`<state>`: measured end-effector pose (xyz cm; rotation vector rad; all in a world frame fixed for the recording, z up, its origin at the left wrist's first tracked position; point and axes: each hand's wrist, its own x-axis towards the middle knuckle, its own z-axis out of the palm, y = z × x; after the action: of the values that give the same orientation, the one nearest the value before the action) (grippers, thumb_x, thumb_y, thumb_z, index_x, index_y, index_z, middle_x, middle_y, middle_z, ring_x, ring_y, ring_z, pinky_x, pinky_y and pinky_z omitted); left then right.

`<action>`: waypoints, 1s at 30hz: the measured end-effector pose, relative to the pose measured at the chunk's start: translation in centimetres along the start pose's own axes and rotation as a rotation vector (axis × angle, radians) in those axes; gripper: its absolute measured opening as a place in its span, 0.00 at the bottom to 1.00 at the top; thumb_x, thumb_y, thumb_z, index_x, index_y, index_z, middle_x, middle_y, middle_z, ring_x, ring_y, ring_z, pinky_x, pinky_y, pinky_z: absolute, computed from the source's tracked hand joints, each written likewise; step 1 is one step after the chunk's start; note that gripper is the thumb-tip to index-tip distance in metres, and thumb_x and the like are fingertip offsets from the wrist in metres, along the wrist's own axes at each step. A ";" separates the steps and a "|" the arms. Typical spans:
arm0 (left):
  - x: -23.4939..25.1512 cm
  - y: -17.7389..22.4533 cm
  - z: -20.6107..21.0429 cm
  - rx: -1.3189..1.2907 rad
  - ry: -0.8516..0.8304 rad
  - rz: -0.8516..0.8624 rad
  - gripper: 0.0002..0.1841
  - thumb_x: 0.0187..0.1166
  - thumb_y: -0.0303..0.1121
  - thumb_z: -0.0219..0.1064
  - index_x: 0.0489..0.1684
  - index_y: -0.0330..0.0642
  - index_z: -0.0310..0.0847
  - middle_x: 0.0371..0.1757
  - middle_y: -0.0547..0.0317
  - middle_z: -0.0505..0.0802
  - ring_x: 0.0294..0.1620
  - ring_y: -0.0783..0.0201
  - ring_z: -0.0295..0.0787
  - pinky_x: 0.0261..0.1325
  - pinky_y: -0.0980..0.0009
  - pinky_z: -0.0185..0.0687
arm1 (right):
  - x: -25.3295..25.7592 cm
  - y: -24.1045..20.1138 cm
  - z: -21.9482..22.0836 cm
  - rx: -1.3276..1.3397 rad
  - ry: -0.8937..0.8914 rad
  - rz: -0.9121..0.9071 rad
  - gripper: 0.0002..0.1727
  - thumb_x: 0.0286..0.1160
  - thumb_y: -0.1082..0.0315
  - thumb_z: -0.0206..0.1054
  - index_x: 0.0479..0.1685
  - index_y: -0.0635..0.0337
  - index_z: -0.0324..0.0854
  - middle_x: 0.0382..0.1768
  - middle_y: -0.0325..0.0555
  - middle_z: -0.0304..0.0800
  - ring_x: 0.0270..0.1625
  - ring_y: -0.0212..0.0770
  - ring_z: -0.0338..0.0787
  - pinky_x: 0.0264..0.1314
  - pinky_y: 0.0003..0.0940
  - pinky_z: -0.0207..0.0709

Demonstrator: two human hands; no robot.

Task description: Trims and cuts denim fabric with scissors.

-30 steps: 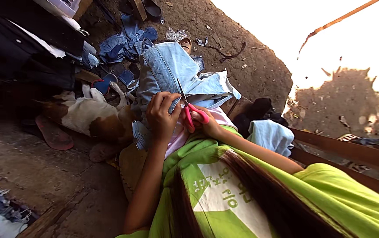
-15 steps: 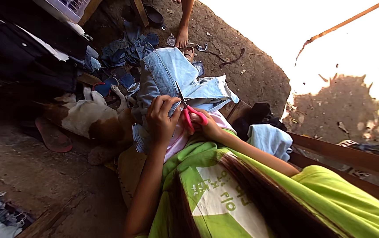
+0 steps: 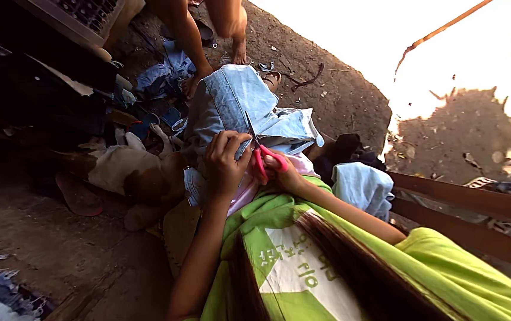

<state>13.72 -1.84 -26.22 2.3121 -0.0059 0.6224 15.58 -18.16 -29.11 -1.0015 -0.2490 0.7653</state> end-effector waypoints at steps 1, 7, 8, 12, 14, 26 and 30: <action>0.0 0.2 0.1 -0.001 -0.007 0.009 0.08 0.75 0.30 0.69 0.41 0.38 0.93 0.43 0.48 0.91 0.47 0.56 0.87 0.51 0.65 0.79 | -0.3 0.0 0.0 0.002 0.014 -0.034 0.26 0.74 0.34 0.66 0.33 0.48 0.82 0.16 0.26 0.80 0.18 0.21 0.79 0.25 0.17 0.75; -0.3 1.3 0.5 -0.014 -0.034 0.034 0.08 0.75 0.29 0.68 0.42 0.37 0.93 0.43 0.48 0.91 0.48 0.56 0.87 0.54 0.65 0.79 | -2.0 0.0 0.2 0.034 0.029 -0.062 0.21 0.78 0.40 0.66 0.38 0.49 0.82 0.19 0.27 0.83 0.22 0.21 0.82 0.30 0.18 0.78; -0.4 1.3 0.4 -0.014 -0.037 0.043 0.08 0.75 0.29 0.68 0.41 0.37 0.93 0.43 0.48 0.91 0.48 0.56 0.87 0.54 0.64 0.79 | -2.1 0.1 0.2 0.030 0.031 -0.058 0.22 0.78 0.37 0.64 0.39 0.46 0.81 0.19 0.25 0.81 0.23 0.19 0.80 0.31 0.17 0.76; -0.8 1.3 0.4 -0.012 -0.026 0.051 0.08 0.76 0.30 0.69 0.41 0.38 0.93 0.43 0.48 0.91 0.47 0.56 0.87 0.53 0.64 0.79 | -1.9 0.3 0.1 0.022 0.037 -0.085 0.22 0.79 0.38 0.64 0.32 0.46 0.81 0.16 0.26 0.80 0.21 0.20 0.80 0.29 0.18 0.76; -0.9 1.2 0.4 -0.009 -0.022 0.046 0.08 0.76 0.30 0.68 0.42 0.38 0.93 0.43 0.48 0.91 0.47 0.56 0.87 0.53 0.64 0.79 | -2.2 0.1 0.0 0.005 0.035 -0.080 0.21 0.78 0.41 0.67 0.34 0.50 0.82 0.17 0.27 0.81 0.20 0.21 0.80 0.27 0.17 0.76; -1.2 1.5 0.3 -0.006 -0.016 0.051 0.08 0.76 0.31 0.68 0.40 0.38 0.93 0.43 0.48 0.91 0.47 0.55 0.88 0.53 0.64 0.79 | -1.9 -0.2 0.2 0.003 0.015 -0.073 0.20 0.81 0.43 0.65 0.37 0.50 0.81 0.17 0.27 0.81 0.19 0.20 0.80 0.27 0.17 0.76; -1.3 1.6 0.3 -0.001 -0.013 0.046 0.08 0.77 0.31 0.68 0.41 0.38 0.93 0.43 0.48 0.91 0.48 0.56 0.88 0.53 0.64 0.79 | -1.4 -0.1 0.1 -0.013 0.032 -0.081 0.21 0.81 0.41 0.62 0.34 0.47 0.80 0.15 0.27 0.78 0.17 0.21 0.77 0.24 0.17 0.74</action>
<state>12.45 -3.38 -25.91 2.3209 -0.0661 0.6300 14.54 -19.08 -28.74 -1.0091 -0.2656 0.6746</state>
